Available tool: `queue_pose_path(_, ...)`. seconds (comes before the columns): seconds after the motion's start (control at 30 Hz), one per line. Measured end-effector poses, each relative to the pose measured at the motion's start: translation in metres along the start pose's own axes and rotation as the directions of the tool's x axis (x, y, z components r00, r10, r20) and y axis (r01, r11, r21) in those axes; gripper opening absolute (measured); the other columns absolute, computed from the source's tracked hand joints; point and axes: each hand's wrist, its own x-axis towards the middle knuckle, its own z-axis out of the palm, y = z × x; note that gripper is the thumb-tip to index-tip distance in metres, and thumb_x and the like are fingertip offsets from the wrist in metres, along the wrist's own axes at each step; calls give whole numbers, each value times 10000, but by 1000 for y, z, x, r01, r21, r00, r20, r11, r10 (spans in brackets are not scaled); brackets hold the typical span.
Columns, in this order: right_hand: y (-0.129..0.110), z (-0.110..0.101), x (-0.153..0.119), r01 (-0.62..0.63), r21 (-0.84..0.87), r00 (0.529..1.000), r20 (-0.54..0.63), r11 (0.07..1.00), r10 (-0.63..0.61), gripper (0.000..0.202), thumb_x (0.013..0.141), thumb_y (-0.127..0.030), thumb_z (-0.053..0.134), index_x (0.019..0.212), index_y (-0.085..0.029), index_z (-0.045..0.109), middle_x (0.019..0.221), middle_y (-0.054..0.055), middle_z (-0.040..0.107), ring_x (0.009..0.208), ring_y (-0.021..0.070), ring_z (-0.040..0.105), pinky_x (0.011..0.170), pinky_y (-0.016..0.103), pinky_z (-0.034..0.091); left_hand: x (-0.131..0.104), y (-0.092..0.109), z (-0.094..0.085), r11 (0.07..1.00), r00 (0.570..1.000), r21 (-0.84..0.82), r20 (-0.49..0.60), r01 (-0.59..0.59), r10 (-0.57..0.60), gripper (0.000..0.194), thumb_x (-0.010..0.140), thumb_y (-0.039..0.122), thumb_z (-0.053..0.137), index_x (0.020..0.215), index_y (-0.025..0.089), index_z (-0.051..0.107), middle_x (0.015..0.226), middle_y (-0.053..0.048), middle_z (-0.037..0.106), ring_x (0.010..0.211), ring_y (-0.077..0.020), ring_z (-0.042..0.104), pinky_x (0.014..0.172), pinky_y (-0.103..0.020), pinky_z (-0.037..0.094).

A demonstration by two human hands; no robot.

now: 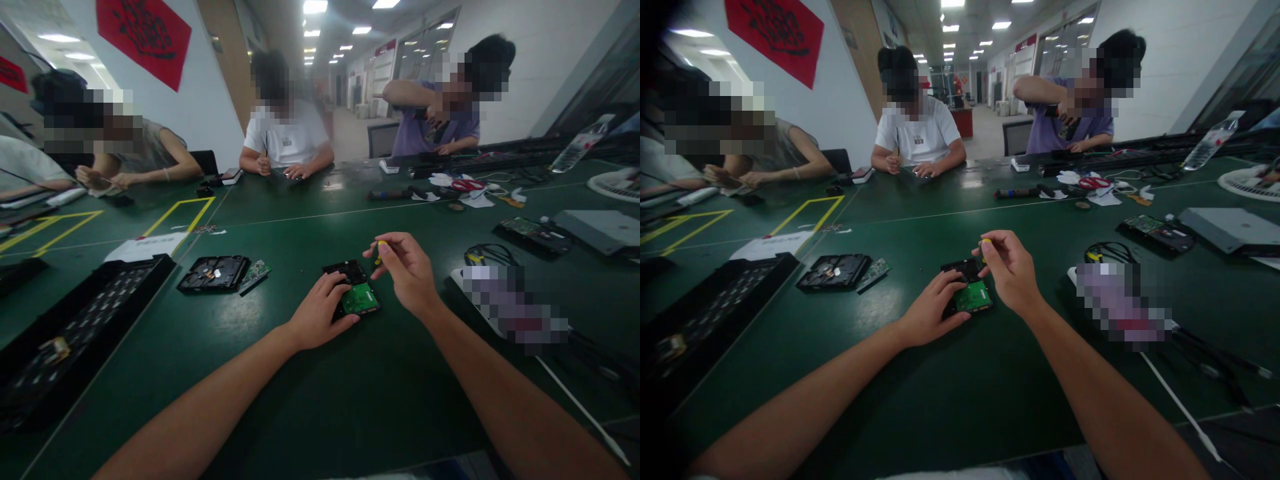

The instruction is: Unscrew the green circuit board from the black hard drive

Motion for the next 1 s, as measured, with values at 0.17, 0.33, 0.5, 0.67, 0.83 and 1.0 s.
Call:
queue_pose_path(0.17, -4, 0, 0, -16, 18, 999, 45, 1000, 16, 275, 1053, -464, 593, 1206, -256, 688, 1125, 65, 706, 1024, 215, 742, 621, 269, 674, 0, -1, 1, 1000, 1000, -9, -6, 3, -3, 610, 969, 532, 692, 1453, 210, 506, 1554, -191, 491, 1496, -388, 454, 1253, -639, 378)
queue_pose_path(0.33, 3, -1, 0, 17, -36, 999, 34, 999, -16, 267, 991, -434, 706, 1197, -265, 685, 1080, 48, 692, 973, 208, 745, 587, 260, 666, 0, -1, 0, 1000, 1000, 11, 4, -7, 7, 602, 984, 536, 671, 1448, 192, 500, 1552, -202, 487, 1495, -383, 452, 1257, -632, 375)
queue_pose_path(0.5, 4, -4, 0, 27, -107, 999, 36, 994, -23, 300, 993, -444, 696, 1251, -289, 697, 1141, 63, 665, 1001, 212, 738, 586, 268, 667, 1, 1, 0, 1000, 1000, 15, -2, -2, 2, 595, 976, 520, 688, 1439, 195, 503, 1543, -200, 495, 1485, -389, 461, 1253, -645, 378)
queue_pose_path(0.67, 2, -2, 1, -8, 3, 1000, 17, 1000, 8, 318, 1010, -464, 668, 1277, -292, 655, 1160, 64, 669, 1061, 233, 735, 569, 262, 659, 0, 0, 0, 1000, 1000, 9, 0, -2, 2, 611, 970, 529, 695, 1452, 206, 504, 1556, -194, 486, 1503, -390, 447, 1258, -651, 369)
queue_pose_path(0.83, 3, -3, 0, -13, 6, 999, 36, 1000, 13, 280, 1029, -476, 638, 1216, -269, 661, 1142, 66, 689, 1076, 225, 718, 631, 277, 673, 0, -1, 1, 1000, 1000, -3, -1, 1, -1, 602, 969, 522, 697, 1442, 196, 516, 1555, -202, 485, 1501, -387, 447, 1254, -633, 381)
queue_pose_path(1.0, 3, -4, 0, 7, -113, 1000, 25, 994, -4, 280, 1000, -494, 683, 1142, -253, 699, 1046, 56, 692, 929, 185, 701, 589, 258, 652, 0, 1, 0, 1000, 1000, -3, 4, 9, -9, 600, 968, 520, 698, 1436, 191, 519, 1550, -203, 489, 1502, -385, 444, 1254, -624, 382)
